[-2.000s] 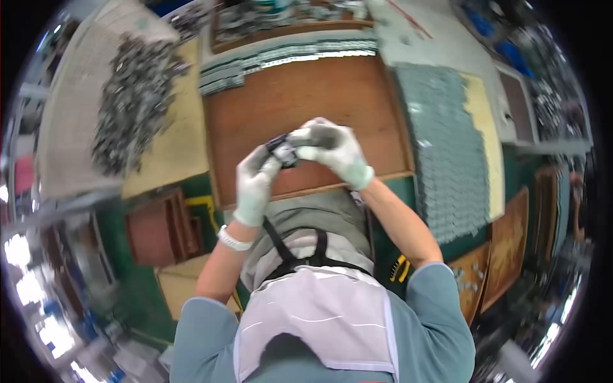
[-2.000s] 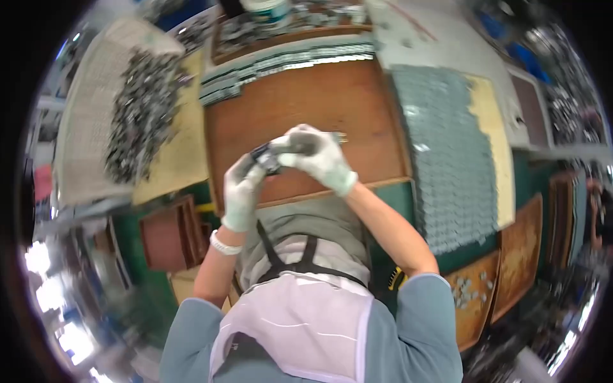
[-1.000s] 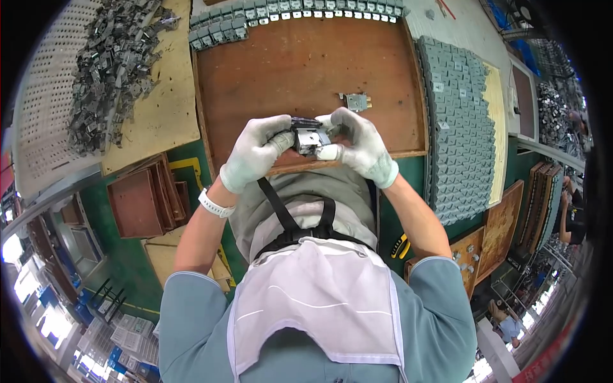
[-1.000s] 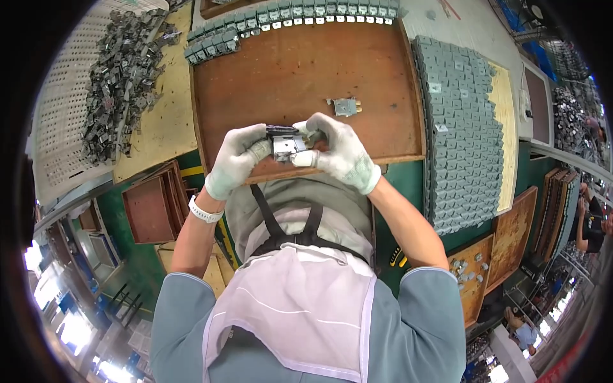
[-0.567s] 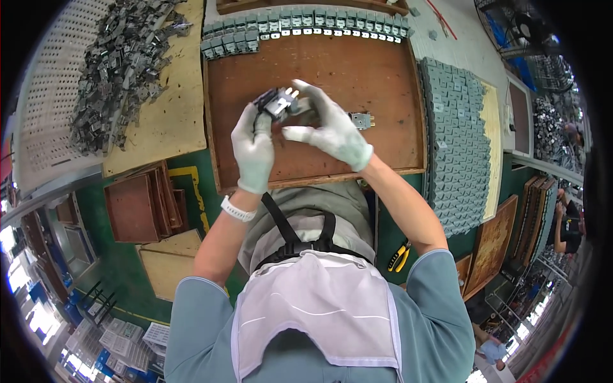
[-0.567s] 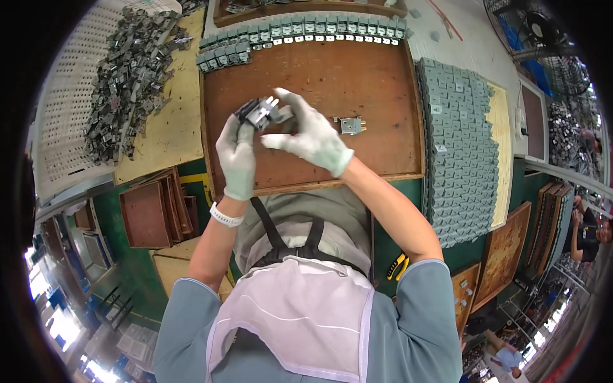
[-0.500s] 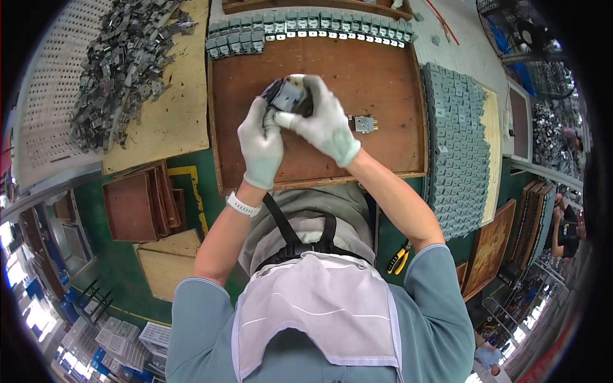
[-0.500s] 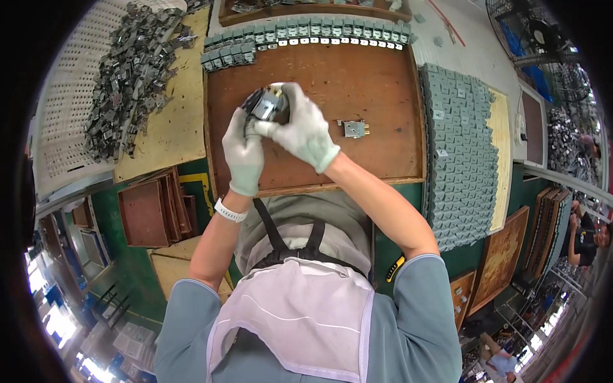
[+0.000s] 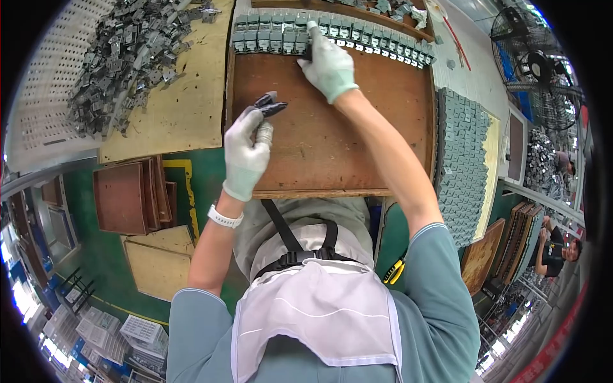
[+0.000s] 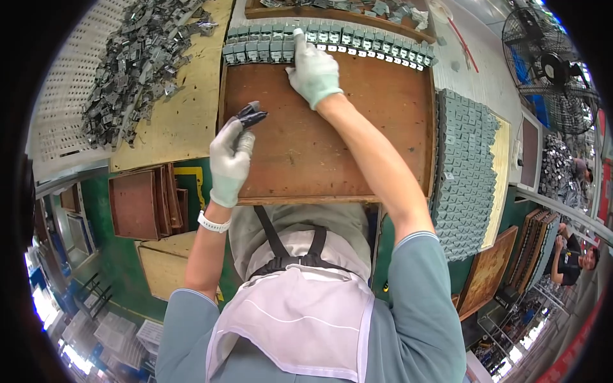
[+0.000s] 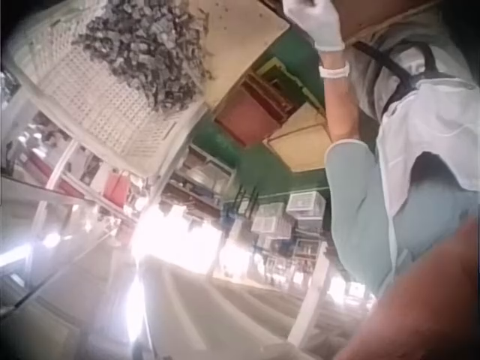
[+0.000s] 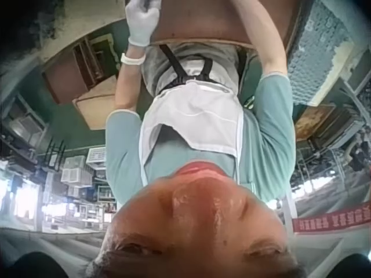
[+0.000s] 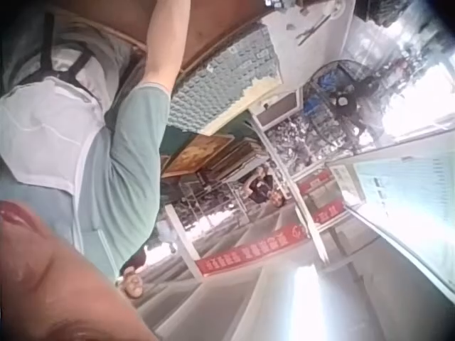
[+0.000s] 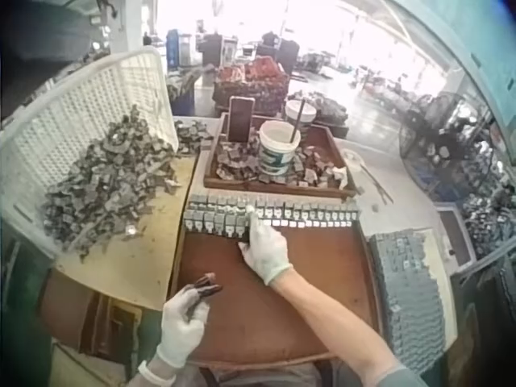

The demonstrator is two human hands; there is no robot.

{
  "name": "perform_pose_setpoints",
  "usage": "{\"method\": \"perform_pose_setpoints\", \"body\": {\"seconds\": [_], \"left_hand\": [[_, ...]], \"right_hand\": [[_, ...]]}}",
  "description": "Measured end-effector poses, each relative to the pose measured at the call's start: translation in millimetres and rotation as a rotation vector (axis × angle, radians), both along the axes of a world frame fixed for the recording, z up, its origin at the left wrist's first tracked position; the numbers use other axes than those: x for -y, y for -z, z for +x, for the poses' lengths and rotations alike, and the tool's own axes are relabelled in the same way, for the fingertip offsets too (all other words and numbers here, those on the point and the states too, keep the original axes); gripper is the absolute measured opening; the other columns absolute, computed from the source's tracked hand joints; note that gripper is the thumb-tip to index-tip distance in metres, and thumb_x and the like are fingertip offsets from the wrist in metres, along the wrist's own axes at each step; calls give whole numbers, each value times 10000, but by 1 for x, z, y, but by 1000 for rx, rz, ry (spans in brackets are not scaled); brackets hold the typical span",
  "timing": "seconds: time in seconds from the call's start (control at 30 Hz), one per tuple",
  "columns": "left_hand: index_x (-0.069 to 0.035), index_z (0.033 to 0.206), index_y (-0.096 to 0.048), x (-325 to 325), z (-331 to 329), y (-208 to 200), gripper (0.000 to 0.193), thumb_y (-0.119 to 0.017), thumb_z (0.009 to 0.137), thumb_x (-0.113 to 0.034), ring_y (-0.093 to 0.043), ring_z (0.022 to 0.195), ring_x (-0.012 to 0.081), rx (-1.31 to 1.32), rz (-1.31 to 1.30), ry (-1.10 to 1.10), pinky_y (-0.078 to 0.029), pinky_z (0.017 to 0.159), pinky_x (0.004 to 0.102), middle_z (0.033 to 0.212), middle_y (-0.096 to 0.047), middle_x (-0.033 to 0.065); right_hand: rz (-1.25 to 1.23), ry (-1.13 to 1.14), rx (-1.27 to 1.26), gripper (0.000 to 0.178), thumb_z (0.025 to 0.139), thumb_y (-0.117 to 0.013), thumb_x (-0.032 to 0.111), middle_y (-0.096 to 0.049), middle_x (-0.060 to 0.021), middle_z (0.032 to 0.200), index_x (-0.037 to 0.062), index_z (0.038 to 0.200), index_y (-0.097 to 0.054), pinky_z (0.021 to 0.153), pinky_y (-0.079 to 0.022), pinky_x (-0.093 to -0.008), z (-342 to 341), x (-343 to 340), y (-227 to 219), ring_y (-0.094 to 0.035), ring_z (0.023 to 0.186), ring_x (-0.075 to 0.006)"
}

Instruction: The person assembles small electronic or electrical switch components by hand at a factory workbench, combining plastic housings and metal parts from trays.

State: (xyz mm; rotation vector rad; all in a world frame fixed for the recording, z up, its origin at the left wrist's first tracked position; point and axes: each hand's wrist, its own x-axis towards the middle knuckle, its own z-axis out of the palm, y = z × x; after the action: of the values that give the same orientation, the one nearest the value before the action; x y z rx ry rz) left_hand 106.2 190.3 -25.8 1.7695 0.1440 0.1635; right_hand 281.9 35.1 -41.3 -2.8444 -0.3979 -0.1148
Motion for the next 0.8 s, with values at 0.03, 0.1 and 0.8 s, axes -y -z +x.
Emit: {"method": "perform_pose_setpoints", "body": {"seconds": [0.03,0.1,0.8], "left_hand": [[42,1153,-646,-7,0,3,248,-569,916,37,-507,699,69,42,17,-17,-412,581,228,1050,-676,49],[54,1166,-650,-26,-5,5,247,-559,938,20,-530,754,78,36,3,-74,-437,636,218,1059,-673,51],[91,1173,-637,-56,3,8,240,-556,963,6,-589,904,88,-18,-62,-268,-471,825,220,1031,-677,42]], "right_hand": [[82,-21,-19,758,808,-769,295,-697,-106,1118,148,1446,-387,816,-551,-438,-7,15,-6,-682,970,-328],[233,-8,46,682,819,-768,270,-706,-82,1108,209,1422,-455,833,-556,-396,-37,58,-39,-695,971,-282],[562,43,-66,569,733,-836,230,-646,-101,1099,50,1201,-568,878,-544,-342,-54,95,-15,-653,975,-243]]}}
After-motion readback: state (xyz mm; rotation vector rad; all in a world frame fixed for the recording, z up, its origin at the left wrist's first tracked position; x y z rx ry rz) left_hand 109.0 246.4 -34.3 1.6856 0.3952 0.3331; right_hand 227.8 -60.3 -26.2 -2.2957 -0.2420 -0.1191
